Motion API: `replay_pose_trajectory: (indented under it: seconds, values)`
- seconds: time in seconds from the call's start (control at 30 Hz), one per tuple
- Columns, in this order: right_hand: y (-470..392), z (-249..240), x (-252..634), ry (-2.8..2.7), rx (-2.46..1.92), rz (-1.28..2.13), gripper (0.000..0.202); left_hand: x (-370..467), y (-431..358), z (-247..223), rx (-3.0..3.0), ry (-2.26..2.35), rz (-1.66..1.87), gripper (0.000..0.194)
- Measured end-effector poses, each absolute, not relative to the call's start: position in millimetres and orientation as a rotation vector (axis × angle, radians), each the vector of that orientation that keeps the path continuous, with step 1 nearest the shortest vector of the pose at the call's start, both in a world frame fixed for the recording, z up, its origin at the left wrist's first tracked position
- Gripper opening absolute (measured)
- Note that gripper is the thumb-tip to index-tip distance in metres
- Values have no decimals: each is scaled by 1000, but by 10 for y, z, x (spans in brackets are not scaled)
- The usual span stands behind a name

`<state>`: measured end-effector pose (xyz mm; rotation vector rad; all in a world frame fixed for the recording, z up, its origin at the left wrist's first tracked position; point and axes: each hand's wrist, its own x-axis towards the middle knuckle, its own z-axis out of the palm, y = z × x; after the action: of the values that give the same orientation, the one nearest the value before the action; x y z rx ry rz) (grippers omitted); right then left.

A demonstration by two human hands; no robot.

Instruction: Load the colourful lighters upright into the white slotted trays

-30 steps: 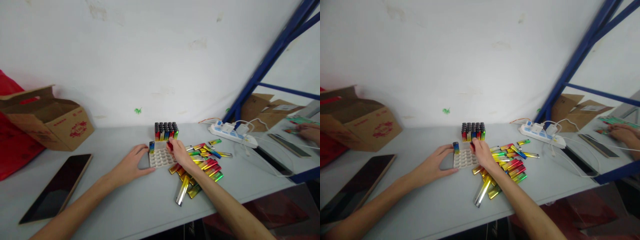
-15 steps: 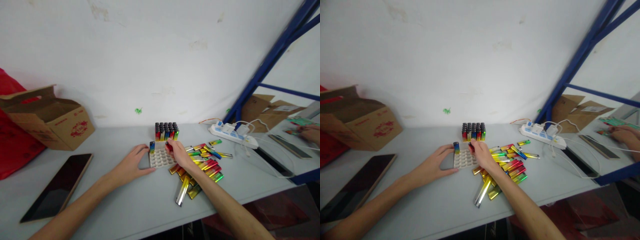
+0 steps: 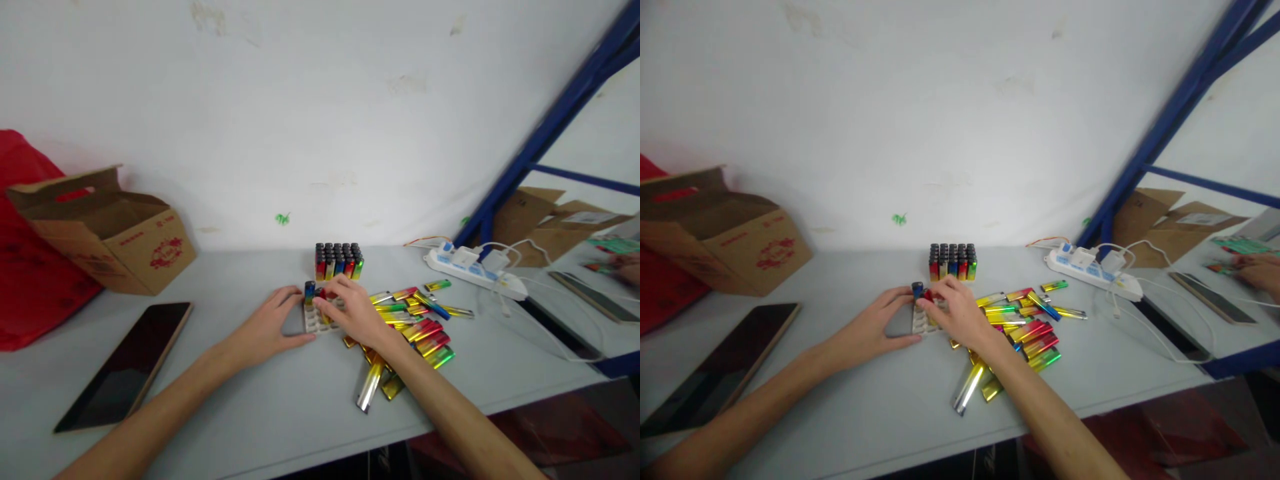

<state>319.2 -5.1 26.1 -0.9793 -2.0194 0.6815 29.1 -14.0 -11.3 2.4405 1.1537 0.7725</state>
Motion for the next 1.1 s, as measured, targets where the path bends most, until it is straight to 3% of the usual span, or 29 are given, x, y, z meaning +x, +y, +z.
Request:
replay_pose_trajectory:
  seconds: [0.13, 0.33, 0.63, 0.8, 1.1]
  values:
    - [-55, 281, 3175, -2020, -1038, 690, 57, 285, -142, -109, 2429, 1136, 785, 73]
    - [-13, 211, 3167, -2036, -1079, 695, 38, 278, -132, -118, 2434, 1134, 767, 74]
    - [-42, 278, 3029, -2367, -1195, 245, 41, 269, -107, -145, 2456, 1148, 758, 74]
    - [-82, 381, 3049, -2427, -1290, 185, 41, 229, -94, -173, 2486, 1165, 751, 74]
    - [75, 395, 4600, -2076, -1522, 26, 20, 219, -82, -201, 2512, 1199, 708, 84]
